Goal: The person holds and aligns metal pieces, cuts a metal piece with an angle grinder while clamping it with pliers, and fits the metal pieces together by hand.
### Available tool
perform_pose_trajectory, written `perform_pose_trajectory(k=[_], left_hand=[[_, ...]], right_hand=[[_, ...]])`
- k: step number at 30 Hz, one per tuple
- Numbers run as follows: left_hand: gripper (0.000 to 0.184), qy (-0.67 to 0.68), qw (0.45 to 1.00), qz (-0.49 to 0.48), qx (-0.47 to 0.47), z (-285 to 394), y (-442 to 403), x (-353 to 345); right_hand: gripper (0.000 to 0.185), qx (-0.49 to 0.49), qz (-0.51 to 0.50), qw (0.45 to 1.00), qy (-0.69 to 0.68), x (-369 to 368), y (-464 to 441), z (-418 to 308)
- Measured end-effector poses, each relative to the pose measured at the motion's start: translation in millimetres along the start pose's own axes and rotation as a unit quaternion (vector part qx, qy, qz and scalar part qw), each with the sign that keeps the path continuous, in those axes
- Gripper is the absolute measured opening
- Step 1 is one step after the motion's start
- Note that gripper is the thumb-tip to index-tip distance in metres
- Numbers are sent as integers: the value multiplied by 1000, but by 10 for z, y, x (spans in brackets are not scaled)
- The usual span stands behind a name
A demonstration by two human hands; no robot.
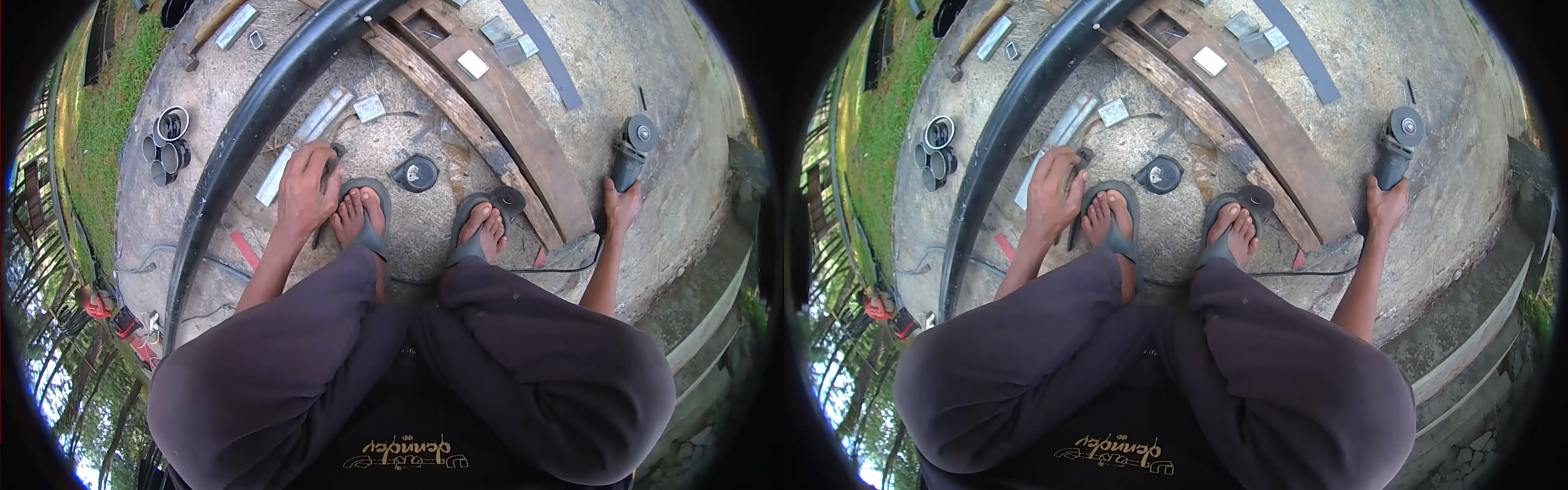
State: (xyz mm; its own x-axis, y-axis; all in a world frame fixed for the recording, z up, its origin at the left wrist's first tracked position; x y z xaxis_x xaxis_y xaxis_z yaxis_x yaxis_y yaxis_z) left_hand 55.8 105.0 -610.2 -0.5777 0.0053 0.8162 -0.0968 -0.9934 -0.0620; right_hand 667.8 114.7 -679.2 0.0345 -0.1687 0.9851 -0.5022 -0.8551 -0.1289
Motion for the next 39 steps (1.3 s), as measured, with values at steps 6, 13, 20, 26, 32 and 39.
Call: perform_pose_trajectory(k=[6, 13, 20, 26, 32, 39], left_hand=[[25, 27, 996, 18, -84, 367, -388, -38], [24, 3, 989, 126, -75, 303, -499, 340], [26, -58, 965, 254, 11, -491, -1017, 1082], [49, -189, 974, 120, 28, -1797, -1869, 1056], [60, -194, 970, 124, -78, -2383, -2526, 597], [67, -241, 959, 92, 117, -2198, -2648, 532]], right_hand=[[76, -15, 4, 999, 31, 22, 12, -50], [82, 2, 29, 999, 24, -99, -13, 137], [82, -4, 21, 999, 29, -131, -11, 198], [81, 0, 25, 999, 22, -108, 24, 164], [82, -15, 13, 999, 26, -52, 34, 84], [82, -25, 19, 999, 36, -56, 44, 83]])
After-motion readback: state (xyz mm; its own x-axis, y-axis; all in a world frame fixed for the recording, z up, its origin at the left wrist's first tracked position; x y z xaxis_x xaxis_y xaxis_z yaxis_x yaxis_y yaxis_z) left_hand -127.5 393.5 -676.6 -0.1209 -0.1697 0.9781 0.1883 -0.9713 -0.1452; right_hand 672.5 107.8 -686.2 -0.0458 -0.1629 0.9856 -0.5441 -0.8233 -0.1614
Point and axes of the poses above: each hand's wrist, its own y-axis away from the middle knuckle, its own x-axis out of the back of the hand, z = x × y, the point moved 3 cm from there along -y, towards the middle knuckle, and after that the axes turned 7 degrees about z, right-handed, at the moved point
